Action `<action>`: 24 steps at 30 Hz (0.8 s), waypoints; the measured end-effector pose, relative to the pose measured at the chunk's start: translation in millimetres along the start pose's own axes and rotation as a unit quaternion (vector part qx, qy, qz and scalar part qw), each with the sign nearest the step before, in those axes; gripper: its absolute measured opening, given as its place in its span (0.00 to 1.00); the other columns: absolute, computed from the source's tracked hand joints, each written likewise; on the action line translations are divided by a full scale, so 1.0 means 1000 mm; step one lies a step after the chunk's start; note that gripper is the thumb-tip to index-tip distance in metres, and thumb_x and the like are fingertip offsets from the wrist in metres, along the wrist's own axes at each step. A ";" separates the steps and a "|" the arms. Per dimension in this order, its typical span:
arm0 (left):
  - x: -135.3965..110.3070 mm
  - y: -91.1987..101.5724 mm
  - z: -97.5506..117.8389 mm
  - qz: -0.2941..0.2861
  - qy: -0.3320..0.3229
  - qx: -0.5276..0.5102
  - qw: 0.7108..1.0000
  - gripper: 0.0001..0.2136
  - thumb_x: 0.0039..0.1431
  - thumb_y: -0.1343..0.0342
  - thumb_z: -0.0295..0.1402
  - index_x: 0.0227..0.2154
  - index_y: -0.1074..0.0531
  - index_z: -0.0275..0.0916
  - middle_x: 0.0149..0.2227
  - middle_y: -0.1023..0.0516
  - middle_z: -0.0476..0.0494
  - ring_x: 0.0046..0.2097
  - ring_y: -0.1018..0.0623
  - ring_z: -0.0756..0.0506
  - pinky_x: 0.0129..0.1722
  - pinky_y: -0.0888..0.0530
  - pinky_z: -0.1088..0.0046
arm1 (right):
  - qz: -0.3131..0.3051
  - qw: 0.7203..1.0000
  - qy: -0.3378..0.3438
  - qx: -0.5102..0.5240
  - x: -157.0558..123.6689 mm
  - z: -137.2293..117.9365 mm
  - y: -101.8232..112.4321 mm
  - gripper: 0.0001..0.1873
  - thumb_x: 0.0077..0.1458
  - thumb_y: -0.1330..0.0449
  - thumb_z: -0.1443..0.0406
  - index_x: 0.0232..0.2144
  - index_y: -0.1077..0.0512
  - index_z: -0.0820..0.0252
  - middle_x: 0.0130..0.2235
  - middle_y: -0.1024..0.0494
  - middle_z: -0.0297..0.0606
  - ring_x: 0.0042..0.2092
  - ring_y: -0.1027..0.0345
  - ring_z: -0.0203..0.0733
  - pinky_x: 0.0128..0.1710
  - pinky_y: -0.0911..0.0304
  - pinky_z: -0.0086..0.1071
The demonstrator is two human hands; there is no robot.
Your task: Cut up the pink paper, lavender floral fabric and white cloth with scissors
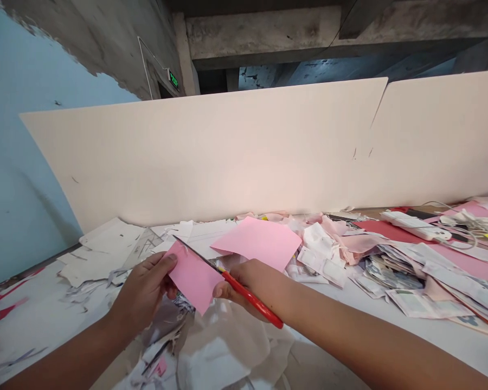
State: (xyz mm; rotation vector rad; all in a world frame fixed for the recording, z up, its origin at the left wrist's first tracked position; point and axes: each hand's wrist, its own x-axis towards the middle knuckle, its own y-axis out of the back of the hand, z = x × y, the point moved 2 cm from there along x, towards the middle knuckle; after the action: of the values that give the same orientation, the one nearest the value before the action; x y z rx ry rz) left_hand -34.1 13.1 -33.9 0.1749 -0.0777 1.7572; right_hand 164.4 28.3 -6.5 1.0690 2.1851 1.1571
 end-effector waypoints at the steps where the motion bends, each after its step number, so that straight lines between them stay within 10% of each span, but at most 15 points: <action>1: 0.000 0.000 0.000 0.000 0.000 -0.002 1.000 0.13 0.50 0.50 0.42 0.20 0.35 0.37 0.14 0.35 0.52 0.17 0.36 0.53 0.19 0.40 0.78 | 0.001 1.000 -0.009 -0.007 0.000 0.000 -0.001 0.23 0.49 0.51 0.47 0.17 0.44 0.60 0.17 0.42 0.31 0.18 0.49 0.31 0.18 0.51 0.27; 17: 0.000 0.002 0.001 0.005 -0.007 0.002 1.000 0.12 0.51 0.51 0.38 0.18 0.38 0.37 0.13 0.36 0.54 0.16 0.35 0.54 0.18 0.39 0.79 | -0.040 0.989 -0.058 0.133 0.001 0.000 0.000 0.22 0.48 0.49 0.48 0.20 0.45 0.60 0.19 0.44 0.29 0.19 0.51 0.29 0.17 0.50 0.24; 24: 0.002 0.001 -0.001 0.000 -0.029 -0.002 1.000 0.13 0.53 0.53 0.40 0.20 0.38 0.37 0.15 0.36 0.55 0.17 0.36 0.55 0.19 0.40 0.80 | 0.041 0.962 -0.023 0.268 0.005 0.013 -0.005 0.25 0.47 0.53 0.43 0.24 0.41 0.60 0.19 0.41 0.29 0.18 0.47 0.29 0.18 0.45 0.25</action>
State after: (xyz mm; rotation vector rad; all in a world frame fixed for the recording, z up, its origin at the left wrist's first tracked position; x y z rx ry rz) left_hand -35.4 14.5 -34.5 0.2244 -0.1232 1.7510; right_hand 167.7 37.3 -17.6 1.3923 2.5038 0.5632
